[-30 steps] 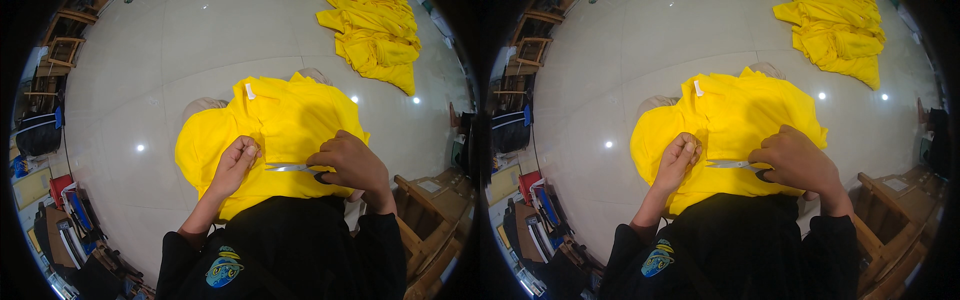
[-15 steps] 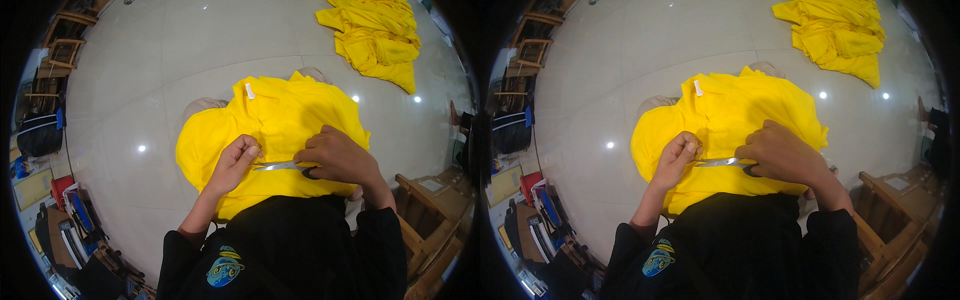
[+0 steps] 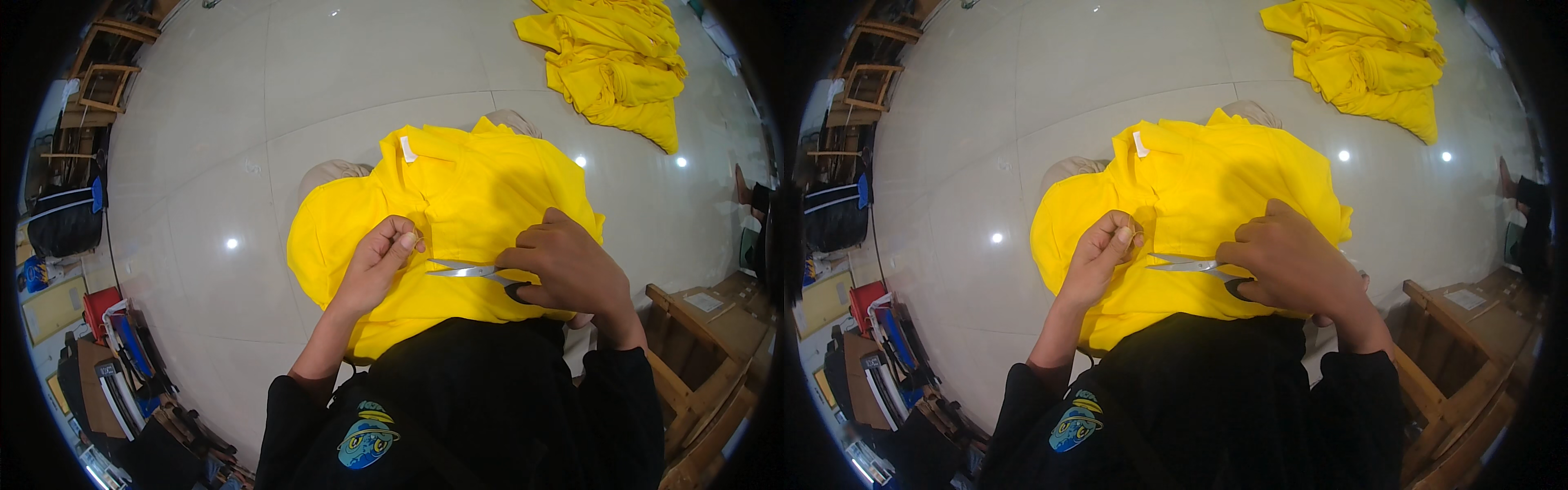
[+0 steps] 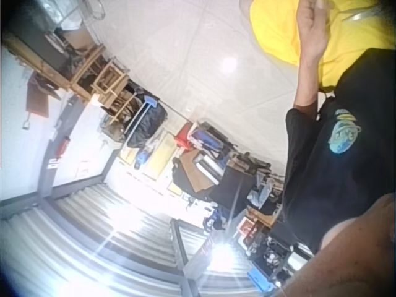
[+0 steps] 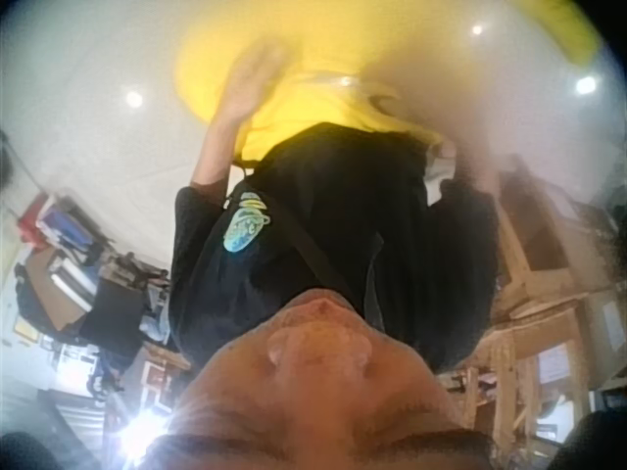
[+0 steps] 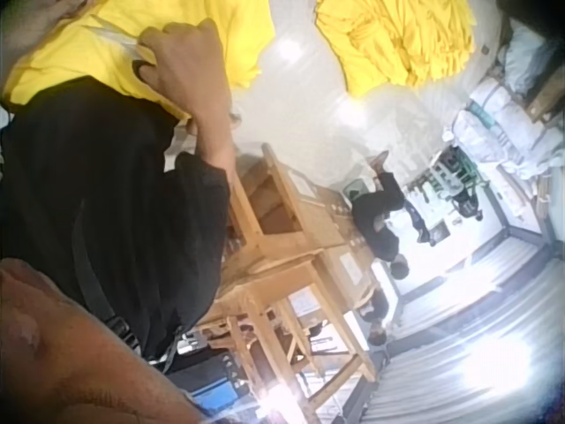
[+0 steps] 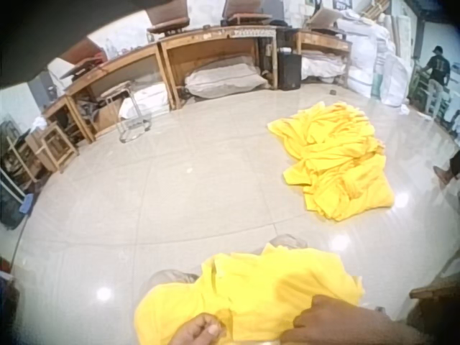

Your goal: The person sits on the floor and uses scissors to cut tags and threads off a yellow t-shirt. They repeatedly snip small pieces of fabric and thread from the collar area and then set the shirt aside.

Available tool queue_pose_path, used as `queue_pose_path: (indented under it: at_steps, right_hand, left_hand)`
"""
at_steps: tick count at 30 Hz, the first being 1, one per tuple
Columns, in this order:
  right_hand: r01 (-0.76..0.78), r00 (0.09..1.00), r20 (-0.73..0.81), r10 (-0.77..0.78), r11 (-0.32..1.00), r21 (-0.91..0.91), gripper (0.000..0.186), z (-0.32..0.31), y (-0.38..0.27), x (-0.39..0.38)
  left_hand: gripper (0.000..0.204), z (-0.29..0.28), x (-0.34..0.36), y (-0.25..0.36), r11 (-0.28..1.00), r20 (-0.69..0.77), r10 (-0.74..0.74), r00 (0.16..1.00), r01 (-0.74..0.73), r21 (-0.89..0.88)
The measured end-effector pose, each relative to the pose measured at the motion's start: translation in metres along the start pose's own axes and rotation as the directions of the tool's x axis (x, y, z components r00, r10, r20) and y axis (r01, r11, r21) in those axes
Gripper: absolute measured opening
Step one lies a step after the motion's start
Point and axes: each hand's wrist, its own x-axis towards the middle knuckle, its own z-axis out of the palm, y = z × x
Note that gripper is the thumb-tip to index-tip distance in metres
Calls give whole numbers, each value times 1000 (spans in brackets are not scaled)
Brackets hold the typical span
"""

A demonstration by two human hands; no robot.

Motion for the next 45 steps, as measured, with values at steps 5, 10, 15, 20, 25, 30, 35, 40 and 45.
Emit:
queue_pose_path:
  at_steps: [5,10,15,20,25,30,35,40,45]
  right_hand:
    - [-18,1000,-19,18,1000,8,31,1,-3,-4]
    - [-59,998,-11,59,998,-11,32,-4,-9,-9]
    - [-16,997,-80,17,1000,11,30,2,-6,-7]
    - [15,997,-72,-17,1000,-27,27,7,-6,4]
    - [-25,999,-41,22,996,-82,28,4,-10,9]
    - [11,999,-42,-16,994,-109,35,8,-10,12]
    - [55,997,-46,-61,989,-137,25,10,-12,18]
    - [65,997,-37,-71,988,-143,23,13,-9,19]
    - [39,999,-6,-40,991,-131,30,21,-5,16]
  left_hand:
    - [15,1,0,1,1000,-10,-5,1000,5,-14]
    - [15,2,0,0,1000,-22,7,1000,-8,-17]
    - [15,5,-3,4,997,-26,19,999,-17,75]
    - [13,14,-6,12,967,26,107,994,-110,229]
    - [13,15,-7,12,974,34,103,994,-107,199]
    - [19,16,-5,10,968,20,127,992,-129,214]
    - [19,18,-2,14,967,4,131,991,-129,221]
    - [19,18,-1,14,970,-28,106,994,-98,221]
    - [17,17,-2,15,979,-62,82,995,-69,193]
